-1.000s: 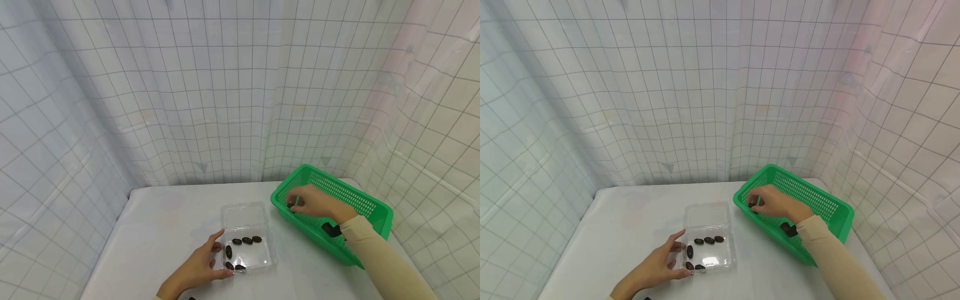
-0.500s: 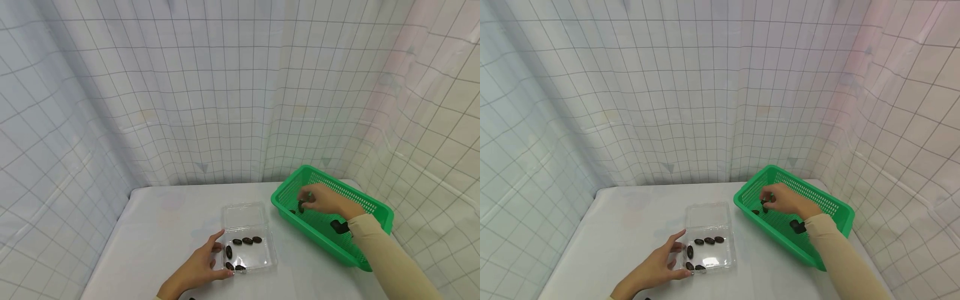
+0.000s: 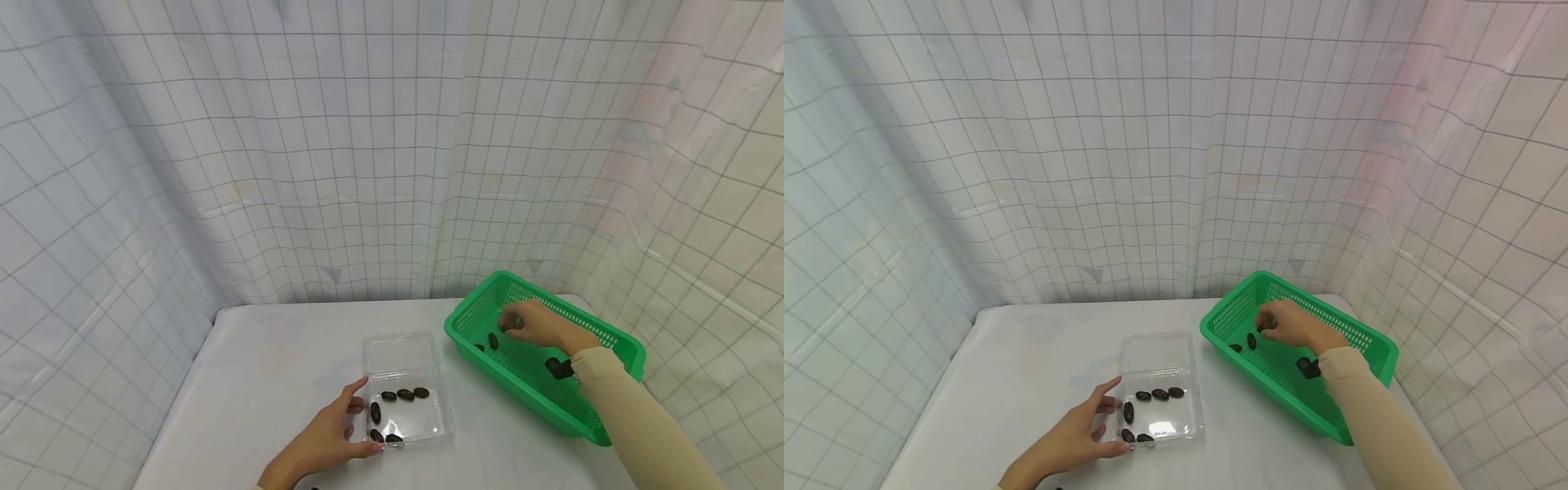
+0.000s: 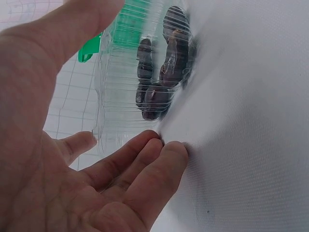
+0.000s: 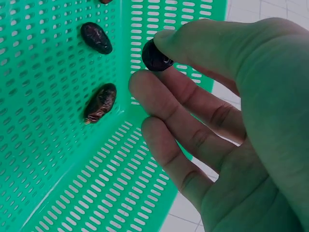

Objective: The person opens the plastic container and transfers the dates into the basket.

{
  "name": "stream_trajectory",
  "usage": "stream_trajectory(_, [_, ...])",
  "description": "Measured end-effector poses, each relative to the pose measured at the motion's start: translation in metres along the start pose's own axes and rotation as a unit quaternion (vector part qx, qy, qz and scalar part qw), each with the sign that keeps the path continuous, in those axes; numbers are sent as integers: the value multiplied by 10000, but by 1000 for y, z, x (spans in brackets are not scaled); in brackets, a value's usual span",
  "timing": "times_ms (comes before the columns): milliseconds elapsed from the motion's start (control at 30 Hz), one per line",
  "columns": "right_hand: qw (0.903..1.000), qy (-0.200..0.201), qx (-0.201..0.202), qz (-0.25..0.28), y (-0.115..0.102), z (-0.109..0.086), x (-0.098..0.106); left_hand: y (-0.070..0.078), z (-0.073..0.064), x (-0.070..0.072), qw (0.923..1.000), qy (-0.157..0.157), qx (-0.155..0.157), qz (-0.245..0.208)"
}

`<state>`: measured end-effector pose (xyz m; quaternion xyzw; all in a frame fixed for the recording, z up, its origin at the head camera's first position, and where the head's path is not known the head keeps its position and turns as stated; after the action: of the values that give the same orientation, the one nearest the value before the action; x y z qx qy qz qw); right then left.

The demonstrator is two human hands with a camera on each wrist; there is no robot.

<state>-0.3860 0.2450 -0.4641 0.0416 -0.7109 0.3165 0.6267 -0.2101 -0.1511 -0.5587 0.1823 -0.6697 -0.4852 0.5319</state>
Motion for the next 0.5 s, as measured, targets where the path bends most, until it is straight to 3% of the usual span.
stream_trajectory(500, [9989,-114,-450,13,13,0,-4,0,0,0,10000,-31,-19,-19])
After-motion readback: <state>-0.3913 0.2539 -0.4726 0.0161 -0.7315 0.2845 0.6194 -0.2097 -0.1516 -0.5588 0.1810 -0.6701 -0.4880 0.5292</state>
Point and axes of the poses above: each hand's wrist, its own z-axis towards the middle knuckle, its own x-axis out of the back of the hand, y = z × x, the point moved 8 cm from there along z, towards the middle knuckle, and after that the axes turned 9 degrees about -x, right-handed, at the moved point
